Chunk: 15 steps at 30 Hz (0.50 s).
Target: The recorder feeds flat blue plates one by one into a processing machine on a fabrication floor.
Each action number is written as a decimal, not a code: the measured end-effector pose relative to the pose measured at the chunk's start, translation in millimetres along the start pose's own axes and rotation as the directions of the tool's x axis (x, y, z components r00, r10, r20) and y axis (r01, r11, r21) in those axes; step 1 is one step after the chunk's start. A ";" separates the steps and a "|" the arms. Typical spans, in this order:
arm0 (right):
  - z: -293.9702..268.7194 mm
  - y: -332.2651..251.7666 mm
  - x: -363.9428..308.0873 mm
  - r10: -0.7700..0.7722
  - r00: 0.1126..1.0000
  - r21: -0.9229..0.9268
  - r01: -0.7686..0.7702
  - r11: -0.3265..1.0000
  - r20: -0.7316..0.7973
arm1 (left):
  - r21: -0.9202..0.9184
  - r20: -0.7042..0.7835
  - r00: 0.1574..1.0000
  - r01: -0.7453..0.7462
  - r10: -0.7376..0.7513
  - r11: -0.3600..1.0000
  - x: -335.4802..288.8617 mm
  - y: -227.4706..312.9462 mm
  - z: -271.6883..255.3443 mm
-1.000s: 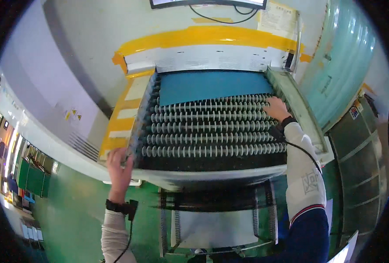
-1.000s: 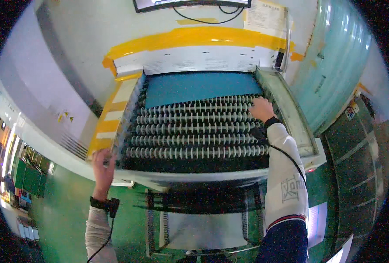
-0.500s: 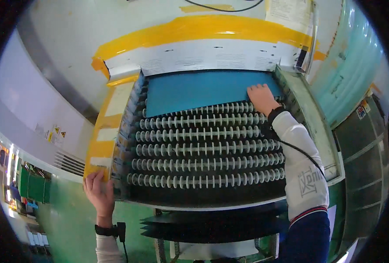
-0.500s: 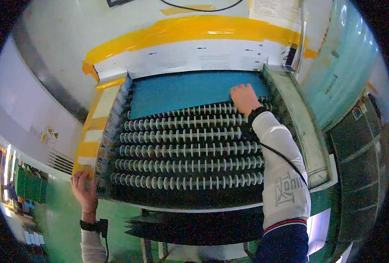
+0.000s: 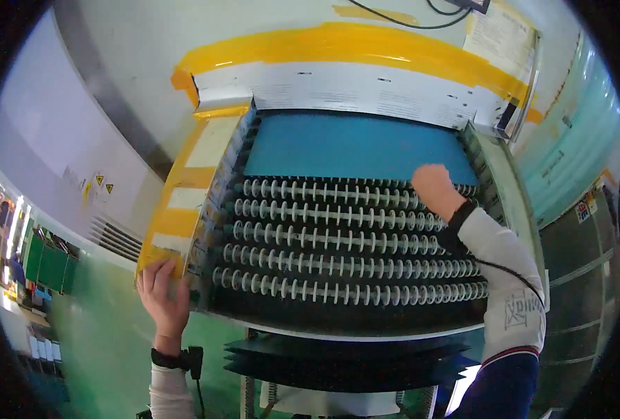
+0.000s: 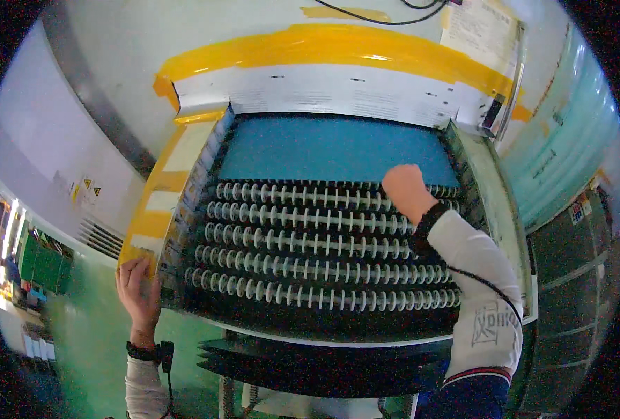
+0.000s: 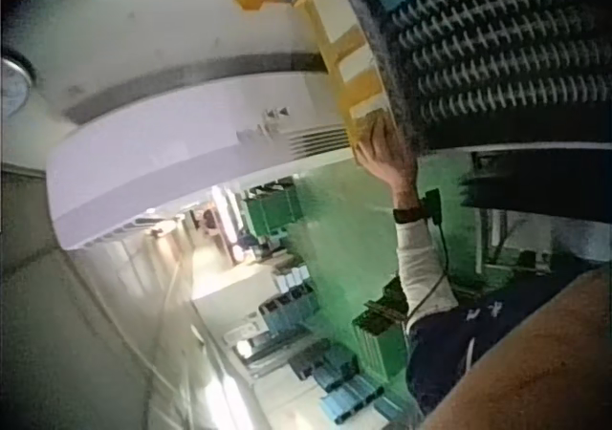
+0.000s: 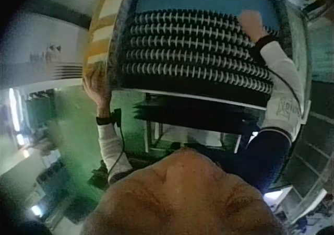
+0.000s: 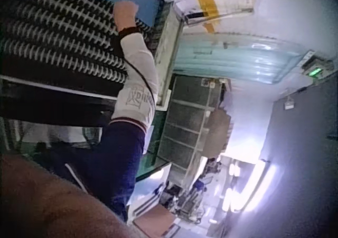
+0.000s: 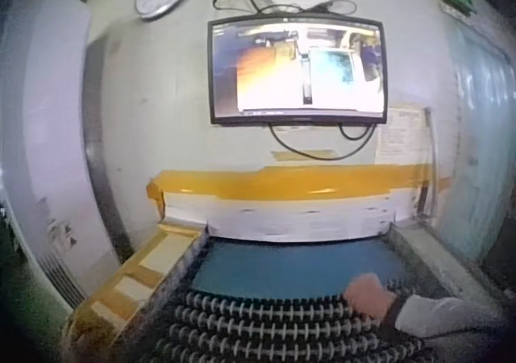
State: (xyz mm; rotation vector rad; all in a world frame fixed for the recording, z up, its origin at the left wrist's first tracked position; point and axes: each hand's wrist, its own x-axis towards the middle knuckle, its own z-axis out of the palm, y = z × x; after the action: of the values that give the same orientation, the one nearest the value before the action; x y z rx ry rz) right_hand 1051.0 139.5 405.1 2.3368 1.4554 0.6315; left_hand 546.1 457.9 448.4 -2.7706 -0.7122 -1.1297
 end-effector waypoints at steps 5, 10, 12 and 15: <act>-24.3 -38.0 -1.6 0.136 0.926 -0.038 -0.131 0.991 0.352 | -0.015 -0.011 1.000 -0.005 0.004 1.000 -0.7 -3.2 1.1; -32.2 -35.5 3.7 0.182 0.917 -0.084 -0.162 0.983 0.356 | -0.038 -0.015 1.000 0.004 -0.005 0.999 2.7 1.2 -5.9; -19.7 -29.0 5.7 0.197 0.928 -0.097 -0.175 0.980 0.315 | -0.034 -0.011 1.000 0.002 -0.002 0.999 2.8 1.6 -3.7; 0.3 -15.2 0.8 0.205 0.952 -0.106 -0.185 0.977 0.226 | -0.027 -0.002 1.000 0.005 -0.005 1.000 -0.1 -1.4 0.5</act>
State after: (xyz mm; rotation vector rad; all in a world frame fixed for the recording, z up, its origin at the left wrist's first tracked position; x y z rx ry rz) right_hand 1039.9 146.8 397.7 2.4122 1.0838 0.4348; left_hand 545.7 459.2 447.8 -2.7907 -0.7092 -1.1516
